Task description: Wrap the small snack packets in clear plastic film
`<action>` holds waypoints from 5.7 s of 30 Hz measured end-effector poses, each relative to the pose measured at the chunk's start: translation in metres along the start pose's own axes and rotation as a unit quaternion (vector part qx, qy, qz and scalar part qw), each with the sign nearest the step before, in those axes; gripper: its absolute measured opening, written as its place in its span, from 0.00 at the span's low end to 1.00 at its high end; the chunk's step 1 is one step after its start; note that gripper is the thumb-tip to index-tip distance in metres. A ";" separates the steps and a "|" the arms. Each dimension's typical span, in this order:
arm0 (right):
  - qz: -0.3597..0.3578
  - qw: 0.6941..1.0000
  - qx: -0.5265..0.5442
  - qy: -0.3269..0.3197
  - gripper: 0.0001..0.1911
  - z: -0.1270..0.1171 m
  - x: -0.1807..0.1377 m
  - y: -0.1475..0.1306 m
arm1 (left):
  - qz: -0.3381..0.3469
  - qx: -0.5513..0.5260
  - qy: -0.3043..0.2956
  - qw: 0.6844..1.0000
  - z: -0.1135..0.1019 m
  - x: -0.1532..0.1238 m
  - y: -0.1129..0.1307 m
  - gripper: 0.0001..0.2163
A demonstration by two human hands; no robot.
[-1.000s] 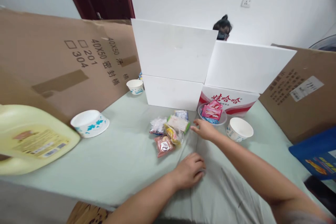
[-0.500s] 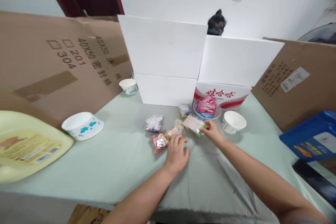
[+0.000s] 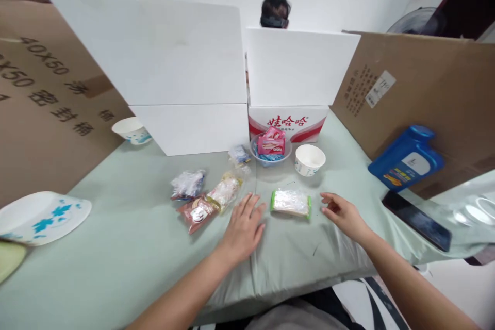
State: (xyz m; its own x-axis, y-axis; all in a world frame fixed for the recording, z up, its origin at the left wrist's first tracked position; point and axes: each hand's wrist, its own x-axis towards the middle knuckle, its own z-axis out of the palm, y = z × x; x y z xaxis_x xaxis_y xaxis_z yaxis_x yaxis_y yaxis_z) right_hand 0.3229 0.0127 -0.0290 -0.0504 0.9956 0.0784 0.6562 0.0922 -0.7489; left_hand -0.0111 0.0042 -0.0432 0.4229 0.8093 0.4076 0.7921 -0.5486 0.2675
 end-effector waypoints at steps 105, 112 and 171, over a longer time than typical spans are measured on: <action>-0.266 0.927 -0.245 -0.103 0.25 0.044 0.064 -0.070 | 0.186 0.013 -0.220 0.958 -0.012 0.003 0.045 0.10; -0.269 0.906 -0.264 -0.191 0.45 0.053 0.074 -0.066 | 0.109 0.022 -0.159 0.981 0.002 0.012 0.035 0.05; -0.094 0.929 -0.338 -0.118 0.45 0.048 -0.002 -0.028 | -0.054 0.041 -0.150 0.986 0.003 0.019 0.004 0.25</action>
State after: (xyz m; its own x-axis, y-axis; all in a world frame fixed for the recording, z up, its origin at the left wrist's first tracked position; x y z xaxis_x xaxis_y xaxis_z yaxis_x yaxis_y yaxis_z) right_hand 0.2689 0.0090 -0.0397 -0.3239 0.9452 -0.0399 0.9377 0.3151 -0.1465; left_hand 0.0017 0.0176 -0.0368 0.4351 0.8947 0.1009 0.8674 -0.4466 0.2195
